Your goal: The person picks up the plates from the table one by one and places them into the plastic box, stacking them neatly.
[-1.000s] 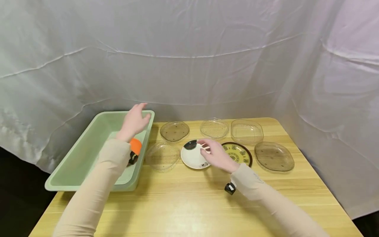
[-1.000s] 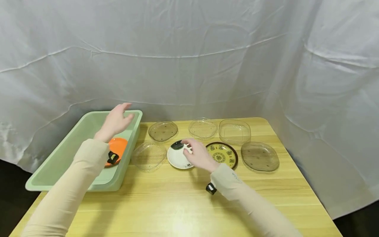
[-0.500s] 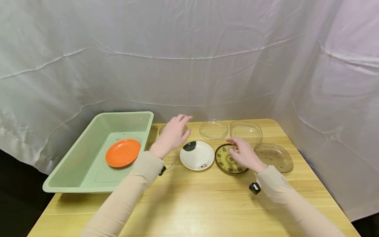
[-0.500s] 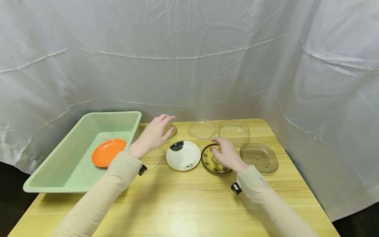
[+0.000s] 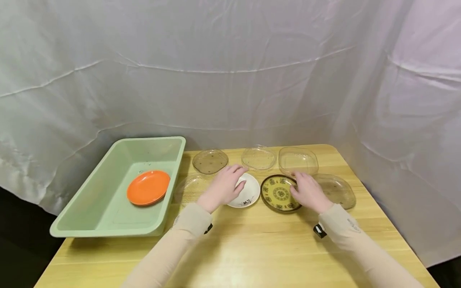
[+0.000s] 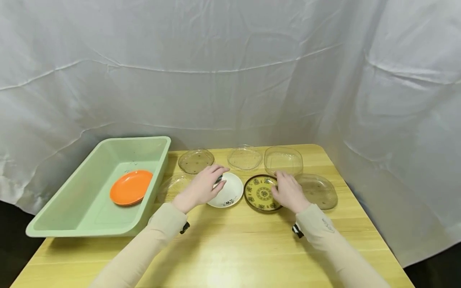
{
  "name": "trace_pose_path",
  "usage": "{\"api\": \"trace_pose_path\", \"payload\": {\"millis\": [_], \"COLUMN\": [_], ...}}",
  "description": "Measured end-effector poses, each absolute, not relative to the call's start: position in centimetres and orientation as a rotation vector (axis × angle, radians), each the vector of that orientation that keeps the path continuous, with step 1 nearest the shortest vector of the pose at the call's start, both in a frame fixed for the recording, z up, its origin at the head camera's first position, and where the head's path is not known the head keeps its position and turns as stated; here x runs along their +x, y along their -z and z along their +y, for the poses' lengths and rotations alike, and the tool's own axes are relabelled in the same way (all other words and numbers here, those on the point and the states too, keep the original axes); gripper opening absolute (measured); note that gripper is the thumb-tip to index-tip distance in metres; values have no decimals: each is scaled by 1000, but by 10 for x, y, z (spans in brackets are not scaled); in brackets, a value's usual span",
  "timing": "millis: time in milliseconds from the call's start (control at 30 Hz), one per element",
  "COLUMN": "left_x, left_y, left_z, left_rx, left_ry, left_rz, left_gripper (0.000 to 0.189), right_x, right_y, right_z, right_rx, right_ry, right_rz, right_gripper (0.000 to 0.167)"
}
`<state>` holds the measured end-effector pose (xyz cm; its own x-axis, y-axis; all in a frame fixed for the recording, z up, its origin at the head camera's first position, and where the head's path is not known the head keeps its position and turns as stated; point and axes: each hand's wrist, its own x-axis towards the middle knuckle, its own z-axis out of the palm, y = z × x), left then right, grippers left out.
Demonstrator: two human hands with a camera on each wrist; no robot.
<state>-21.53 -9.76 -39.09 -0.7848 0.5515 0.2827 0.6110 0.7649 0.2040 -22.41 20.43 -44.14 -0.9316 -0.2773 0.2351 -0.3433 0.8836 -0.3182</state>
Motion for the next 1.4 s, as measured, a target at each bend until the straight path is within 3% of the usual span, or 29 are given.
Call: {"api": "trace_pose_path", "payload": {"millis": [867, 1400], "left_x": [-221, -222], "left_y": [413, 425], "left_z": [-93, -90], "left_rx": [-1002, -1019], "left_ry": [363, 420], "left_rz": [-2798, -2852], "left_gripper": [41, 42], "right_x": [-246, -253], "right_y": [445, 444], "right_z": [202, 198], "right_rx": [434, 160], "right_ry": [-433, -461], "right_rz": [-3060, -3245], "right_gripper": [25, 47]}}
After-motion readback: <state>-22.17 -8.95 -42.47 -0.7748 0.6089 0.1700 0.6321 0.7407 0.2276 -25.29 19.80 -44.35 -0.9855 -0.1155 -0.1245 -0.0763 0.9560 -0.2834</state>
